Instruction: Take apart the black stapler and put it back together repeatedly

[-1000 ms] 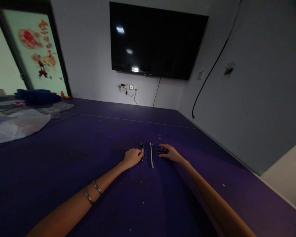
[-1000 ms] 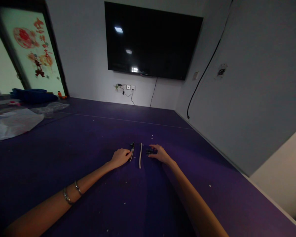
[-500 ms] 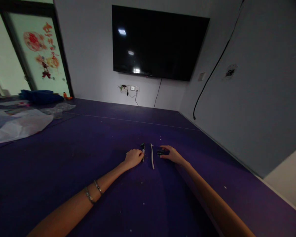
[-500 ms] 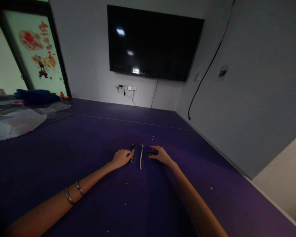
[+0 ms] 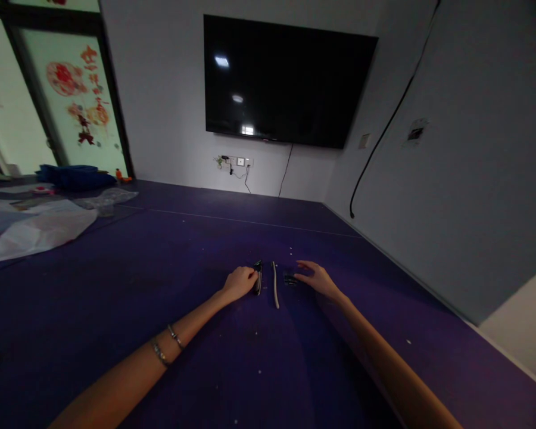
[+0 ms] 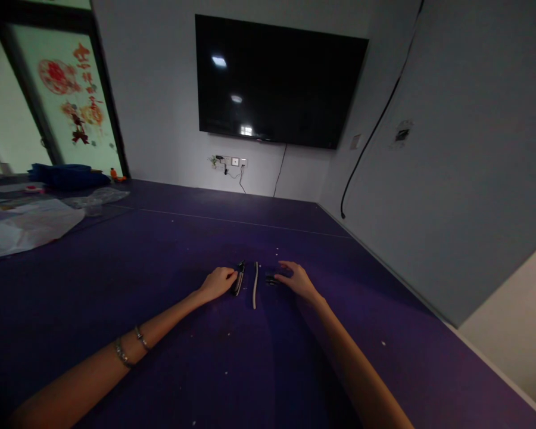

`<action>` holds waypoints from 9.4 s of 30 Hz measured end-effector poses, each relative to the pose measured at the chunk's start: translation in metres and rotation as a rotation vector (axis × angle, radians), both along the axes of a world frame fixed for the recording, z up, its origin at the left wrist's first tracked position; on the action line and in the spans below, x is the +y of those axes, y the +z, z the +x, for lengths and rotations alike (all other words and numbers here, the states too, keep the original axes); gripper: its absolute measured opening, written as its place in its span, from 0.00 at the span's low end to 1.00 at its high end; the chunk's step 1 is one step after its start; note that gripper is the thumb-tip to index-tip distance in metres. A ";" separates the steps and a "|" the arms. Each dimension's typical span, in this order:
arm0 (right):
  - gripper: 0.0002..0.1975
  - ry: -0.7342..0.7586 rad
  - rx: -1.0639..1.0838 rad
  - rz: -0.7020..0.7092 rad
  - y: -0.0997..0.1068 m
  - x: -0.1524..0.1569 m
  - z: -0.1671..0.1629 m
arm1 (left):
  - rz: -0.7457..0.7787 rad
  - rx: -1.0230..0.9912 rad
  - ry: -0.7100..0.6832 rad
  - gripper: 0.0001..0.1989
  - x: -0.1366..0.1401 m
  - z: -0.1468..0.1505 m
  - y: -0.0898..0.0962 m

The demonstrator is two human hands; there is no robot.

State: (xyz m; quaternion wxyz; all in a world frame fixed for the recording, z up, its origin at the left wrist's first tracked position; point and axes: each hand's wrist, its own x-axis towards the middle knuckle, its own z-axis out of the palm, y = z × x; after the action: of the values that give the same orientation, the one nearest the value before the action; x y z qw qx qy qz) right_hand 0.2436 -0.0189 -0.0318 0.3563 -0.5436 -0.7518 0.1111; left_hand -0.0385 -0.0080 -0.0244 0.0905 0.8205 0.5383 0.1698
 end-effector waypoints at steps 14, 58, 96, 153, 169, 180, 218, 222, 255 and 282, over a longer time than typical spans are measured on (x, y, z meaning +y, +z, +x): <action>0.23 -0.379 -0.460 -0.085 -0.037 -0.022 0.053 | 0.359 0.183 0.184 0.21 0.052 -0.067 -0.015; 0.22 -0.369 -0.440 -0.068 -0.032 -0.028 0.048 | 0.239 0.182 0.200 0.19 0.052 -0.073 -0.012; 0.23 -0.395 -0.478 -0.085 -0.027 -0.033 0.041 | -0.278 -0.219 -0.049 0.17 0.021 0.027 0.016; 0.23 -0.392 -0.473 -0.111 -0.026 -0.032 0.043 | -1.174 -1.165 0.310 0.18 0.023 0.009 0.011; 0.22 -0.391 -0.479 -0.096 -0.028 -0.030 0.045 | -1.236 -1.114 0.374 0.19 0.020 0.008 0.019; 0.22 -0.400 -0.470 -0.113 -0.028 -0.030 0.044 | -1.205 -1.106 0.366 0.18 0.017 0.006 0.019; 0.22 -0.404 -0.489 -0.113 -0.024 -0.033 0.040 | -0.825 -1.050 -0.128 0.13 0.015 0.024 0.052; 0.22 -0.405 -0.476 -0.106 -0.024 -0.033 0.040 | -0.758 -1.038 -0.136 0.11 0.009 0.025 0.053; 0.20 -0.370 -0.415 -0.034 -0.025 -0.033 0.042 | -0.554 -1.073 -0.108 0.10 -0.003 0.016 0.063; 0.19 -0.271 -0.621 -0.234 0.035 -0.057 -0.122 | -0.448 -1.031 -0.284 0.13 -0.017 0.023 0.070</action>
State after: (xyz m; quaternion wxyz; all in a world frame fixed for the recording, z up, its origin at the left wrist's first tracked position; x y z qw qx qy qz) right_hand 0.1214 -0.0761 0.0029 0.0576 -0.6832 -0.7276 -0.0225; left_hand -0.0158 -0.0255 0.0452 0.5345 0.6569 0.3319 0.4156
